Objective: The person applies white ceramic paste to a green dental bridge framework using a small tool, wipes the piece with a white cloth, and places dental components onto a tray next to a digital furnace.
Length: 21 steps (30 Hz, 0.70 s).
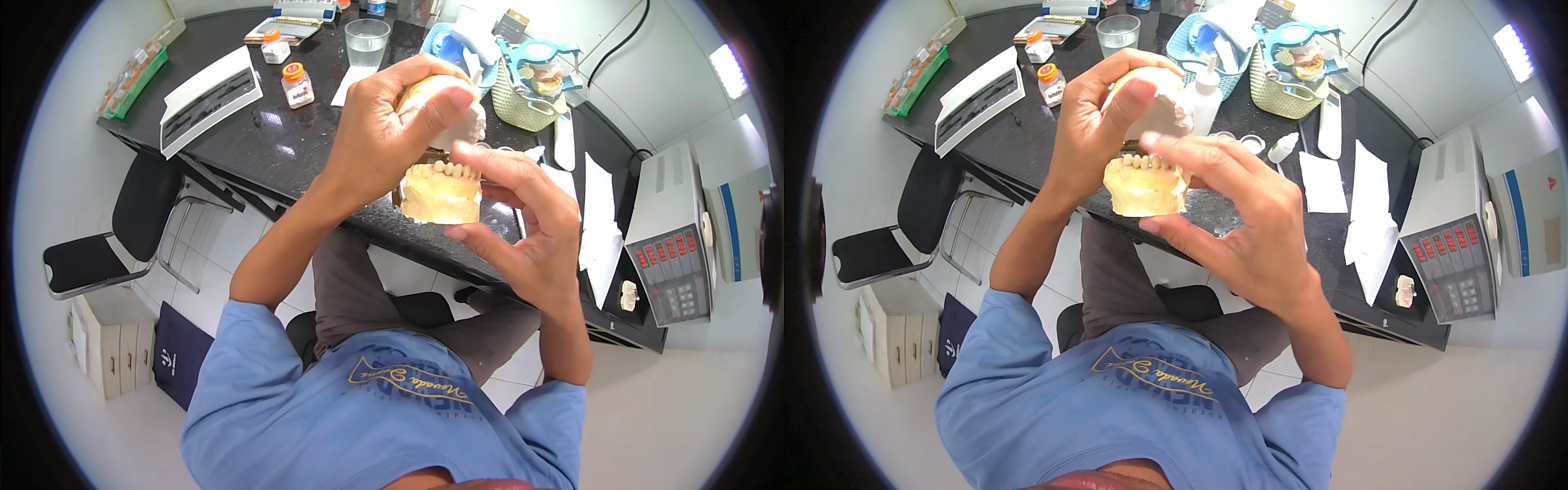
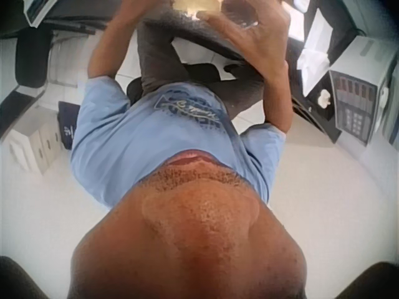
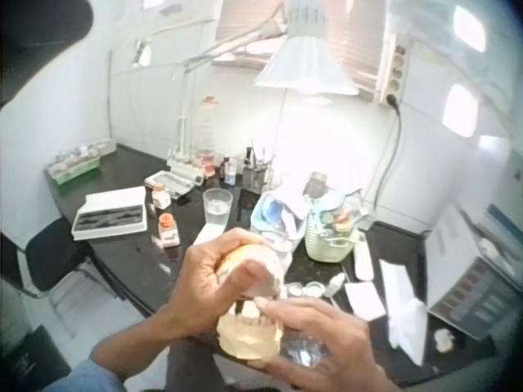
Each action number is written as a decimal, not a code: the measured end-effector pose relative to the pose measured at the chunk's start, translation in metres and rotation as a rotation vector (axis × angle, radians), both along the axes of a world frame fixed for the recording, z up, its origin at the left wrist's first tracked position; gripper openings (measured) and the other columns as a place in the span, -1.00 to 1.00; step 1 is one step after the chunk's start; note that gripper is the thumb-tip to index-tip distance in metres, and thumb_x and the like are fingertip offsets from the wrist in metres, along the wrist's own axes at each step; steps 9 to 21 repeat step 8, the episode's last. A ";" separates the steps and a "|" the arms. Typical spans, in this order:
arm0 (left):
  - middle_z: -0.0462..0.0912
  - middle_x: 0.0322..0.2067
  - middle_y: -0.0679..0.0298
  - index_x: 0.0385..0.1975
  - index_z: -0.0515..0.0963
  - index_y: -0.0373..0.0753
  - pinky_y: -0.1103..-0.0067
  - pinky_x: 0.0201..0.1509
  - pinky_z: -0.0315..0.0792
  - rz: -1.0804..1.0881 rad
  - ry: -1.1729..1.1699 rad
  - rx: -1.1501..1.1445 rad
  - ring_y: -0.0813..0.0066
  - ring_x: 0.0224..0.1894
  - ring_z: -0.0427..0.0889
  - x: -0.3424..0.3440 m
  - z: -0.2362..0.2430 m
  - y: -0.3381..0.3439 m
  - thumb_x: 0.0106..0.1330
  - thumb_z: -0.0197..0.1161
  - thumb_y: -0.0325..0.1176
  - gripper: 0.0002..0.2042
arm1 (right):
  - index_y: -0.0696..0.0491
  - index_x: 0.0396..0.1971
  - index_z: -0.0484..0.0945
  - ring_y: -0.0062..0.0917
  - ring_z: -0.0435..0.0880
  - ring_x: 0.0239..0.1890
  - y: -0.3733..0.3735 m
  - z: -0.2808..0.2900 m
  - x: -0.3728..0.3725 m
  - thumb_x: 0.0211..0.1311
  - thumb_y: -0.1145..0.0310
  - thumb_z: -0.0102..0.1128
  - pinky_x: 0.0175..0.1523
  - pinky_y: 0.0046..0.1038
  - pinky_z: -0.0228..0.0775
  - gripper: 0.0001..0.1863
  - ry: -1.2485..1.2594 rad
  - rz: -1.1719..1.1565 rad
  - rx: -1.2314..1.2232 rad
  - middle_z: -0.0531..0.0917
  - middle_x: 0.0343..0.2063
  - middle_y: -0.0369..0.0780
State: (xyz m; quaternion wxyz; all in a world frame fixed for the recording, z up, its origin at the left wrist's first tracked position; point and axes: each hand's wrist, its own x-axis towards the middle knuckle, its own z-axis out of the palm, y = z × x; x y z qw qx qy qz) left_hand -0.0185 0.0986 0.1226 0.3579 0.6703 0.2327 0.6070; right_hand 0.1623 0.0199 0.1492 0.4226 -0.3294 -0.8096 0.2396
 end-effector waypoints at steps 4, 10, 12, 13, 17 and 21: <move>0.65 -0.49 0.24 -0.31 0.62 -0.33 0.58 -0.29 0.49 0.150 -0.022 -0.080 0.59 -0.40 0.61 -0.012 -0.010 -0.005 0.28 0.32 -0.03 -0.61 | 0.17 0.19 0.43 -0.41 0.69 -0.02 -0.003 -0.027 -0.028 -0.07 0.33 0.60 0.08 -0.39 0.58 -0.23 0.357 -0.119 -0.181 0.62 0.02 -0.07; 0.67 -0.45 0.16 -0.33 0.62 -0.32 0.56 -0.28 0.50 0.425 0.017 0.016 0.48 -0.40 0.66 -0.020 -0.026 -0.005 0.22 0.38 -0.01 -0.59 | 0.10 0.40 0.10 -0.31 0.61 0.12 -0.006 -0.060 -0.052 -0.09 0.27 0.62 0.19 -0.37 0.49 0.08 0.446 -0.244 -0.271 0.52 0.15 -0.02; 0.67 -0.45 0.16 -0.33 0.62 -0.32 0.56 -0.28 0.50 0.425 0.017 0.016 0.48 -0.40 0.66 -0.020 -0.026 -0.005 0.22 0.38 -0.01 -0.59 | 0.10 0.40 0.10 -0.31 0.61 0.12 -0.006 -0.060 -0.052 -0.09 0.27 0.62 0.19 -0.37 0.49 0.08 0.446 -0.244 -0.271 0.52 0.15 -0.02; 0.67 -0.45 0.16 -0.33 0.62 -0.32 0.56 -0.28 0.50 0.425 0.017 0.016 0.48 -0.40 0.66 -0.020 -0.026 -0.005 0.22 0.38 -0.01 -0.59 | 0.10 0.40 0.10 -0.31 0.61 0.12 -0.006 -0.060 -0.052 -0.09 0.27 0.62 0.19 -0.37 0.49 0.08 0.446 -0.244 -0.271 0.52 0.15 -0.02; 0.67 -0.45 0.16 -0.33 0.62 -0.32 0.56 -0.28 0.50 0.425 0.017 0.016 0.48 -0.40 0.66 -0.020 -0.026 -0.005 0.22 0.38 -0.01 -0.59 | 0.10 0.40 0.10 -0.31 0.61 0.12 -0.006 -0.060 -0.052 -0.09 0.27 0.62 0.19 -0.37 0.49 0.08 0.446 -0.244 -0.271 0.52 0.15 -0.02; 0.67 -0.45 0.16 -0.33 0.62 -0.32 0.56 -0.28 0.50 0.425 0.017 0.016 0.48 -0.40 0.66 -0.020 -0.026 -0.005 0.22 0.38 -0.01 -0.59 | 0.10 0.40 0.10 -0.31 0.61 0.12 -0.006 -0.060 -0.052 -0.09 0.27 0.62 0.19 -0.37 0.49 0.08 0.446 -0.244 -0.271 0.52 0.15 -0.02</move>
